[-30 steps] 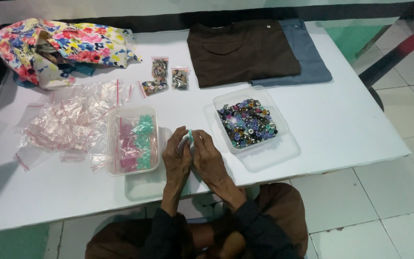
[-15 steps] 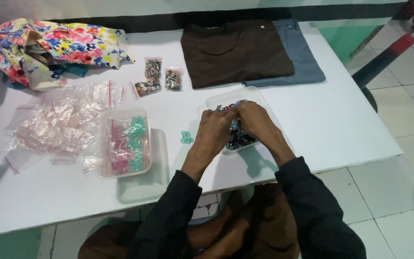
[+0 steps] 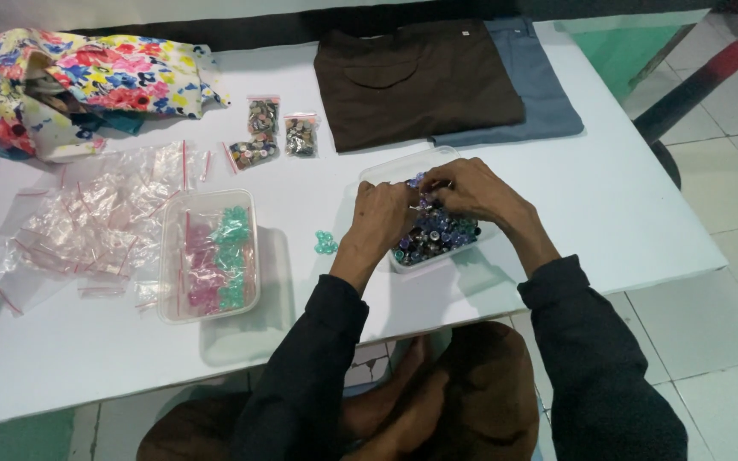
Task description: The person sorts various buttons and garment fasteners from two containers, handling them by hand and placing some into small plastic bags.
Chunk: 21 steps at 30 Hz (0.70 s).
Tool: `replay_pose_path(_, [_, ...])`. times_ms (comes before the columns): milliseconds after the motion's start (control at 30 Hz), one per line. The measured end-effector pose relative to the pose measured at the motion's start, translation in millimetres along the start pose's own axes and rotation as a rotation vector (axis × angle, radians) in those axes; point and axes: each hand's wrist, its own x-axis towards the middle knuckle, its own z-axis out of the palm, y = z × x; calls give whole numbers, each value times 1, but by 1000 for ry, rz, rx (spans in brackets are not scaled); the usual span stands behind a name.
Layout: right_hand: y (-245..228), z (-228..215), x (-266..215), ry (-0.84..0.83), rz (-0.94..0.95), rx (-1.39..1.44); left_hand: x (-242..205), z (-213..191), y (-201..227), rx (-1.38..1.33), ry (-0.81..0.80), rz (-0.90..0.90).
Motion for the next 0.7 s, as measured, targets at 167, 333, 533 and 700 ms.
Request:
replay_pose_path(167, [21, 17, 15, -58, 2, -221, 11, 37, -3, 110, -35, 15])
replay_pose_path(333, [21, 46, 32, -38, 27, -326, 13, 41, -15, 151, 15, 60])
replay_pose_path(533, [42, 69, 53, 22, -99, -394, 8, -4, -13, 227, -20, 22])
replay_pose_path(700, [21, 42, 30, -123, -28, -434, 0, -20, -7, 257, -92, 7])
